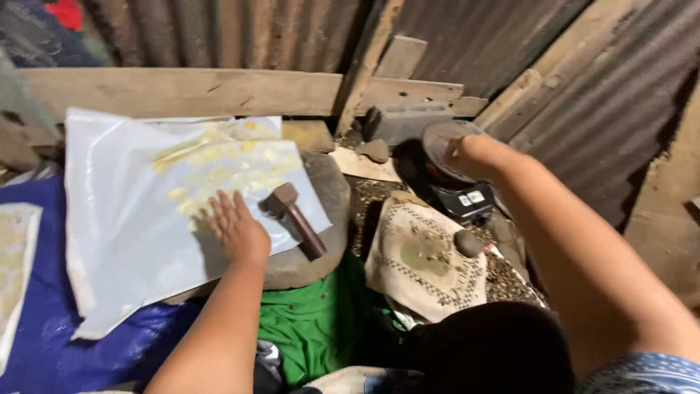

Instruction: Manually crushing nuts with a stone and roasting them on a stove.

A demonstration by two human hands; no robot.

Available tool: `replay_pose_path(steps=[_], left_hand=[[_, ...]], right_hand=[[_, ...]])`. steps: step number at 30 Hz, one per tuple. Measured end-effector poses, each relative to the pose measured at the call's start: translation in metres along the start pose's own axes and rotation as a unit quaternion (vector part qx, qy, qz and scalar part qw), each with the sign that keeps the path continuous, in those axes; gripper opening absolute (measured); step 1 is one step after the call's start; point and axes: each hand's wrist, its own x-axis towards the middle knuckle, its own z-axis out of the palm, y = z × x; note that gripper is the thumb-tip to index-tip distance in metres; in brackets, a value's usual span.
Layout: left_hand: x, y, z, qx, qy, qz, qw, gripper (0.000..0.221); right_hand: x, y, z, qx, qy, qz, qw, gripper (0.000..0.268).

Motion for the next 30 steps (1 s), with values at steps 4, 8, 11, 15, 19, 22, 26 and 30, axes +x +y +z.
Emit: replay_pose_path(steps=[4,8,11,15,19,22,26,30], left_hand=[[-0.023,0.068,-0.02,-0.066,-0.049,0.069,0.994,0.071],[-0.051,0.115,-0.007,-0.097,-0.081,0.247,0.961,0.062],[-0.083,0.138,0.011,-0.083,-0.143,0.344,0.924,0.062],[-0.094,0.169,0.052,-0.088,-0.217,0.423,0.875,0.063],[-0.08,0.214,0.09,-0.092,-0.307,0.439,0.839,0.068],[-0.074,0.249,0.115,-0.095,-0.387,0.421,0.815,0.075],[-0.082,0.283,0.163,-0.064,-0.41,0.383,0.825,0.08],[-0.101,0.306,0.173,0.024,-0.436,0.414,0.799,0.073]], right_hand=[[-0.041,0.033,-0.041,-0.028,-0.021,0.062,0.997,0.035],[-0.043,0.109,-0.026,0.003,0.012,0.119,0.993,0.035],[-0.047,0.199,0.054,-0.013,0.005,0.2,0.98,0.042],[-0.065,0.215,0.119,0.038,-0.029,0.351,0.935,0.064],[-0.036,0.264,0.199,0.127,-0.063,0.424,0.894,0.078],[-0.033,0.271,0.239,0.201,-0.135,0.39,0.889,0.079],[-0.053,0.248,0.238,0.532,-0.133,0.366,0.752,0.045],[-0.057,0.235,0.258,0.691,0.021,0.332,0.642,0.028]])
